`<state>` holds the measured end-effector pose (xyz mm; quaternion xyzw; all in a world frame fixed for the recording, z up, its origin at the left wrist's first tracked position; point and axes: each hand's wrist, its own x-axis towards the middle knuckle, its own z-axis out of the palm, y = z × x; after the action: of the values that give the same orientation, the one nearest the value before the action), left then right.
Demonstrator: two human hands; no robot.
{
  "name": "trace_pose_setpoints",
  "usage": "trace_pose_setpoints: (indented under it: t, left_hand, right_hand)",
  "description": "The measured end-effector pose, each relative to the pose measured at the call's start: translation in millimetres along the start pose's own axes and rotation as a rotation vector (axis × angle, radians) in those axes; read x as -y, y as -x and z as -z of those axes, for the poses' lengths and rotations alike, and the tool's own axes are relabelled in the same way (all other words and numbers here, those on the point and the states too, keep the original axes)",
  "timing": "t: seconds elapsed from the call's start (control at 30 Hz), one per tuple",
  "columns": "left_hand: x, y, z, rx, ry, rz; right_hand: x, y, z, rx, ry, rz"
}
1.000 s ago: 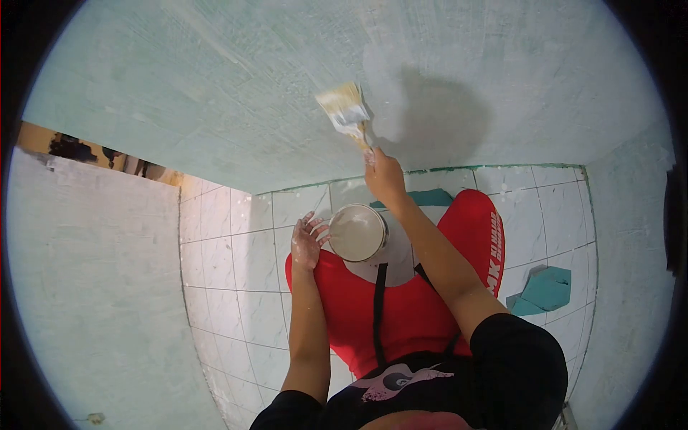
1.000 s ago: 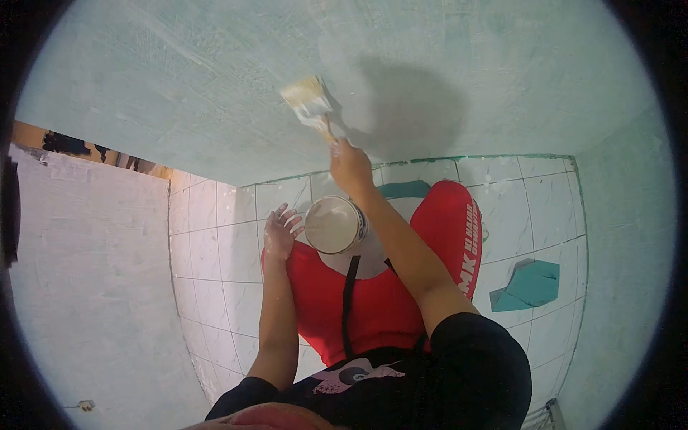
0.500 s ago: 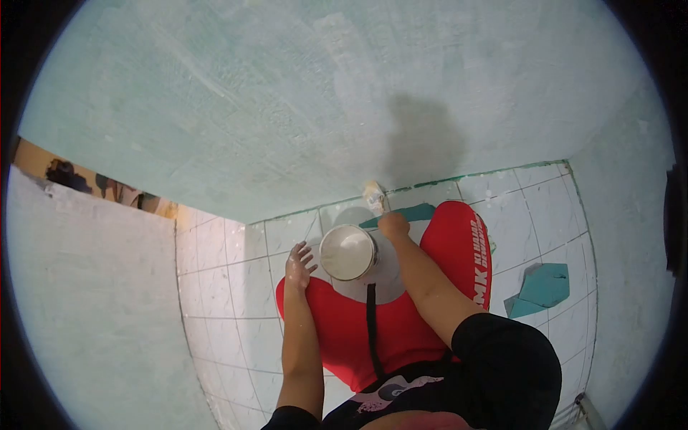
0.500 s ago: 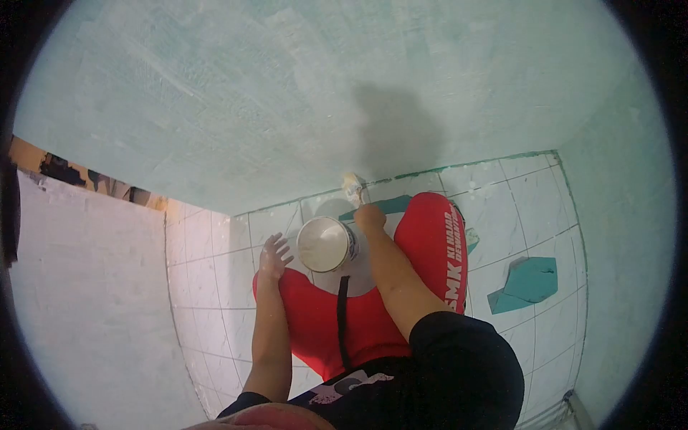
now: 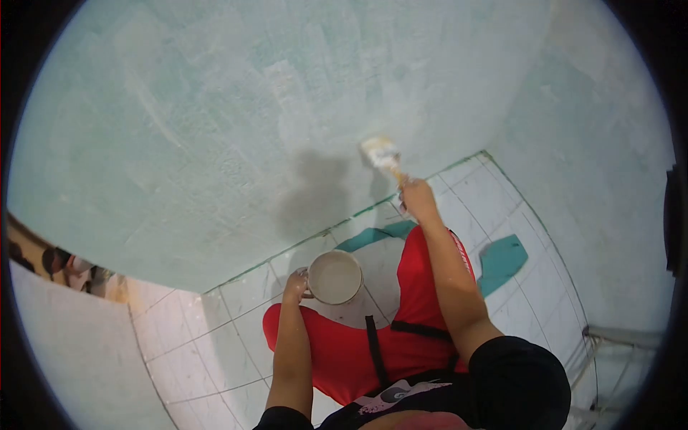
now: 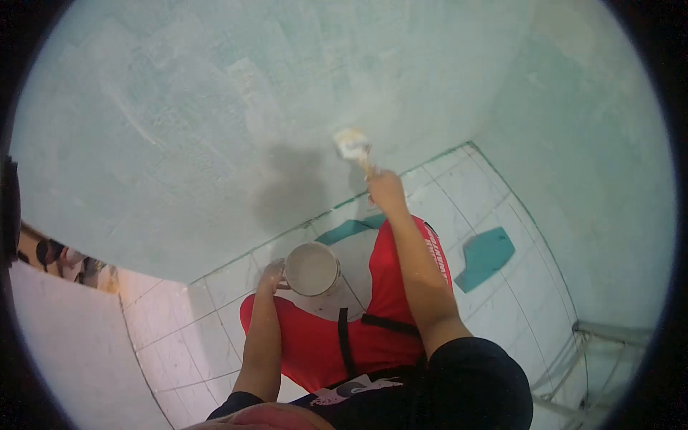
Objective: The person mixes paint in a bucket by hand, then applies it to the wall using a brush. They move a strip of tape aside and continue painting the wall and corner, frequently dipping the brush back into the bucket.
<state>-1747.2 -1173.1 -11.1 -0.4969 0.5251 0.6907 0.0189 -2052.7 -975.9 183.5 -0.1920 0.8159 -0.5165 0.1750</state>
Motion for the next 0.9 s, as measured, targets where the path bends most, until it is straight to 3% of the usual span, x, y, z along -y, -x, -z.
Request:
trace_pose_setpoints:
  t: [0.07, 0.23, 0.3, 0.43, 0.5, 0.53, 0.6, 0.7, 0.83, 0.9]
  left_hand:
    - [-1, -12, -21, 0.182, -0.008, -0.071]
    - [-16, -38, -78, 0.254, -0.037, -0.058]
    - [-18, -58, -99, 0.353, -0.443, -0.323]
    - [-18, -77, -165, 0.251, -0.14, -0.182]
    - [19, -134, -196, 0.222, -0.52, -0.815]
    - [5, -119, -214, 0.245, -0.528, -0.825]
    - [-34, -74, -250, 0.063, -0.078, -0.274]
    - [-43, -82, -281, 0.221, -0.037, -0.245]
    - [-54, -93, -318, 0.268, 0.221, -0.017]
    - [-62, -91, -339, 0.257, 0.217, -0.023]
  right_hand:
    - [9, 14, 39, -0.114, -0.064, -0.002]
    - [14, 52, 122, -0.306, -0.258, -0.032]
    - [15, 73, 141, -0.359, -0.256, -0.069]
    - [-1, 106, 167, -0.451, -0.276, -0.133]
    - [-20, 119, 175, -0.517, -0.278, -0.132]
    - [-24, 128, 179, -0.543, -0.279, -0.135]
    - [-35, 139, 184, -0.524, -0.267, -0.231]
    - [-62, 147, 204, -0.55, -0.234, -0.297]
    - [-87, 144, 233, -0.653, -0.155, -0.299]
    - [-101, 131, 252, -0.713, -0.15, -0.327]
